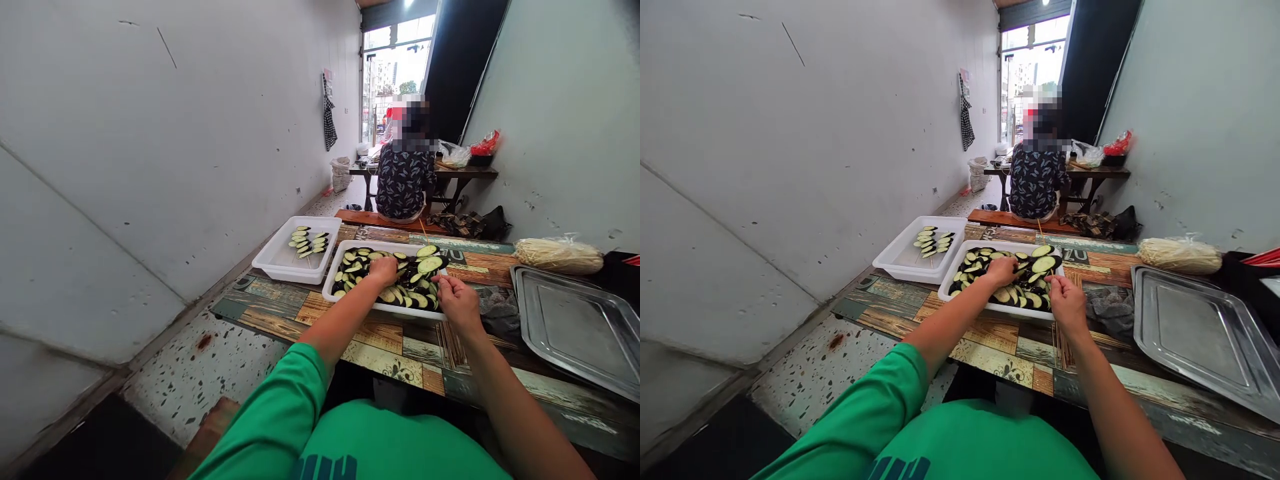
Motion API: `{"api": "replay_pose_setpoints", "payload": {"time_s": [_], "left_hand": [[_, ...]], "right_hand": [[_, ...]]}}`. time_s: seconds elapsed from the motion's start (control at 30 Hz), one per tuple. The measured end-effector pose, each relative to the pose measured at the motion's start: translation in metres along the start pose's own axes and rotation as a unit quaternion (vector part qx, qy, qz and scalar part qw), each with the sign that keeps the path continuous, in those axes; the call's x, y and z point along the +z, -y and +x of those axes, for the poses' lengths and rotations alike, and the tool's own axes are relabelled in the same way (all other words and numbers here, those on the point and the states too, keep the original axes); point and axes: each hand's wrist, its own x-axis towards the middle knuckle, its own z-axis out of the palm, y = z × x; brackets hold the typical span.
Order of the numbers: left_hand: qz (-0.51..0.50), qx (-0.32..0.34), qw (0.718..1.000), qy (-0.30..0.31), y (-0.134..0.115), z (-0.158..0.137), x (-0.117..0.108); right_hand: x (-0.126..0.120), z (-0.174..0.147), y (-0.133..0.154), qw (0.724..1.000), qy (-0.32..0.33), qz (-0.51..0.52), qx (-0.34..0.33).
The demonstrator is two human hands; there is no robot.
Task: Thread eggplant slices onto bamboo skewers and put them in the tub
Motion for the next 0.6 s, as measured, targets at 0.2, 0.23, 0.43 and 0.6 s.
{"api": "replay_pose_setpoints", "payload": {"time_s": [0.2,0.23,0.43,0.6], "left_hand": [[-0.243,-0.068,0.968,0.008,-0.002,0.007,-0.001],[-0.321,-0.101,0.942,0.014,-0.003,0.008,-0.002],[-0.586,-0.213,0.780,-0.046,-0.004,0.017,-0.015],[-0.668,-0.274,0.681,-0.127,0.006,0.027,-0.029]], "right_hand": [[-0.001,-0.002,0.011,0.999,-0.009,0.041,0.035],[-0.001,-0.002,0.011,0.999,-0.001,0.036,0.030],[-0.005,-0.006,0.014,0.996,0.086,0.008,-0.005],[-0.010,-0.005,0.019,0.991,0.124,-0.025,-0.051]]}}
